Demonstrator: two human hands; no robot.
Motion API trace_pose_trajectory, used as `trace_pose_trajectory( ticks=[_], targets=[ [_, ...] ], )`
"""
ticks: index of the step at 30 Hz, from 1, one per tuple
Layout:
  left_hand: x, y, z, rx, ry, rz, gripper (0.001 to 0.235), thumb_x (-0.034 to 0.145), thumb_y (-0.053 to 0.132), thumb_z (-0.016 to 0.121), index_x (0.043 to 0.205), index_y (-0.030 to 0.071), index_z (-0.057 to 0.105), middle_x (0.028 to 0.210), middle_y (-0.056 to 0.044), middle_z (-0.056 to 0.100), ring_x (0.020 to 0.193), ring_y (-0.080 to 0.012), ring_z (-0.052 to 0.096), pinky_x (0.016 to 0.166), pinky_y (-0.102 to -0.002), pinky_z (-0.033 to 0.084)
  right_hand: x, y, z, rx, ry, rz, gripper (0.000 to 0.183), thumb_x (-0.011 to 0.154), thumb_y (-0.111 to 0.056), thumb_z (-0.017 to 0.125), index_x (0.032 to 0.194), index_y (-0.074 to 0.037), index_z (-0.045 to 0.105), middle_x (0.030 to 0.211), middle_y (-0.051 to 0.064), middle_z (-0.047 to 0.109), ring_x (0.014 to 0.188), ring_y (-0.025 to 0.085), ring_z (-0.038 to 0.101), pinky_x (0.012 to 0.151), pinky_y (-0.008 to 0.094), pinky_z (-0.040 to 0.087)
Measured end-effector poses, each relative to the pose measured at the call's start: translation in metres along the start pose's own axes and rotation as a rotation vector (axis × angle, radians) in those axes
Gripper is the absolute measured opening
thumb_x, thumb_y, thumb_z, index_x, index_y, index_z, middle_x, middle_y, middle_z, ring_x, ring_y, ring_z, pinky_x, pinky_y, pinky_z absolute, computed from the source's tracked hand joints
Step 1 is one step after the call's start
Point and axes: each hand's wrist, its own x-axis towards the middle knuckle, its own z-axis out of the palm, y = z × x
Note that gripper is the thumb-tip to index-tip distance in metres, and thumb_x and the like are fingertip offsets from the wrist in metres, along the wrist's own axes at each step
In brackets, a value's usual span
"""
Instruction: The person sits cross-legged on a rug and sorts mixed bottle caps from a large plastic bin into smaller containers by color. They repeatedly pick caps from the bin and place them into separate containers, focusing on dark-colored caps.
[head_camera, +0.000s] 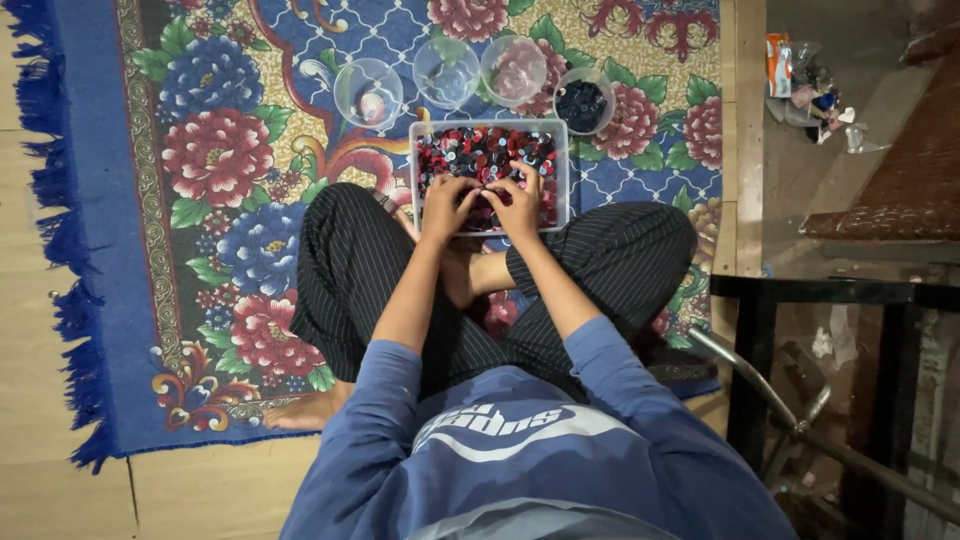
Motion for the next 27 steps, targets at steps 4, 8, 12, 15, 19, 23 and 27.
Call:
trace_pose_trajectory(
  ticks=[4,8,12,15,19,23,27],
  targets=[
    [-0.001,0.006,-0.004,-0.043,-0.012,-0.035,0.011,0.098,0.036,0.07,0.106,0.029,0.072,0.099,0.004,0.076,0.112,-0.0222,0.061,0.099,-0.042,0.045,-0.003,0.009,0.002,0.017,0.014,0.019,0.02,0.074,-0.028,0.094,0.085,-0.027,0.078,0.124,0.0,0.061,0.115,0.029,0.057,0.098,0.043,0.047],
    [-0.002,-0.003,0.001,-0.067,0.029,-0.058,0.013,0.095,0.03,0.068,0.104,0.021,0.067,0.097,-0.007,0.074,0.109,-0.0296,0.064,0.096,-0.046,0.048,-0.005,0.03,0.008,0.183,0.023,0.195,0.013,0.083,-0.021,0.089,0.093,-0.025,0.082,0.097,0.0,0.072,0.092,0.023,0.071,0.082,0.034,0.056],
    [-0.002,-0.009,0.007,-0.08,0.03,-0.109,0.017,0.091,0.03,0.064,0.102,0.016,0.063,0.099,-0.015,0.069,0.104,-0.0383,0.065,0.095,-0.049,0.05,0.007,0.015,-0.008,0.453,0.085,0.408,0.017,0.1,-0.008,0.064,0.111,-0.009,0.078,0.097,0.014,0.077,0.08,0.02,0.071,0.071,0.031,0.06],
    [-0.002,-0.003,0.004,-0.077,0.037,-0.136,0.019,0.089,0.028,0.062,0.1,0.012,0.061,0.097,-0.022,0.065,0.099,-0.0469,0.065,0.091,-0.054,0.049,0.029,0.044,-0.011,0.389,0.191,0.415,0.021,0.099,0.0,0.056,0.105,0.0,0.075,0.089,0.018,0.074,0.071,0.025,0.071,0.064,0.032,0.061],
    [-0.001,0.002,0.002,-0.071,0.047,-0.154,0.022,0.087,0.027,0.063,0.098,0.009,0.059,0.093,-0.024,0.063,0.096,-0.0497,0.065,0.089,-0.056,0.049,0.072,0.072,-0.027,0.271,0.259,0.34,0.021,0.1,-0.014,0.061,0.09,-0.001,0.074,0.075,0.02,0.069,0.071,0.031,0.069,0.064,0.043,0.054],
    [-0.001,0.007,0.0,-0.079,0.048,-0.175,0.021,0.087,0.027,0.067,0.097,0.01,0.062,0.091,-0.022,0.064,0.095,-0.0471,0.066,0.088,-0.053,0.051,0.092,0.07,-0.036,0.107,0.255,0.286,0.055,0.095,-0.019,0.077,0.145,-0.01,0.058,0.133,0.022,0.063,0.128,0.039,0.06,0.11,0.048,0.044],
    [0.001,0.003,0.001,-0.086,0.034,-0.156,0.019,0.085,0.031,0.073,0.098,0.019,0.067,0.092,-0.014,0.067,0.096,-0.0392,0.069,0.089,-0.048,0.052,0.075,0.037,-0.021,0.131,0.139,0.02,0.032,0.09,-0.014,0.082,0.117,-0.003,0.07,0.112,0.021,0.067,0.113,0.043,0.061,0.105,0.05,0.043]
  ],
)
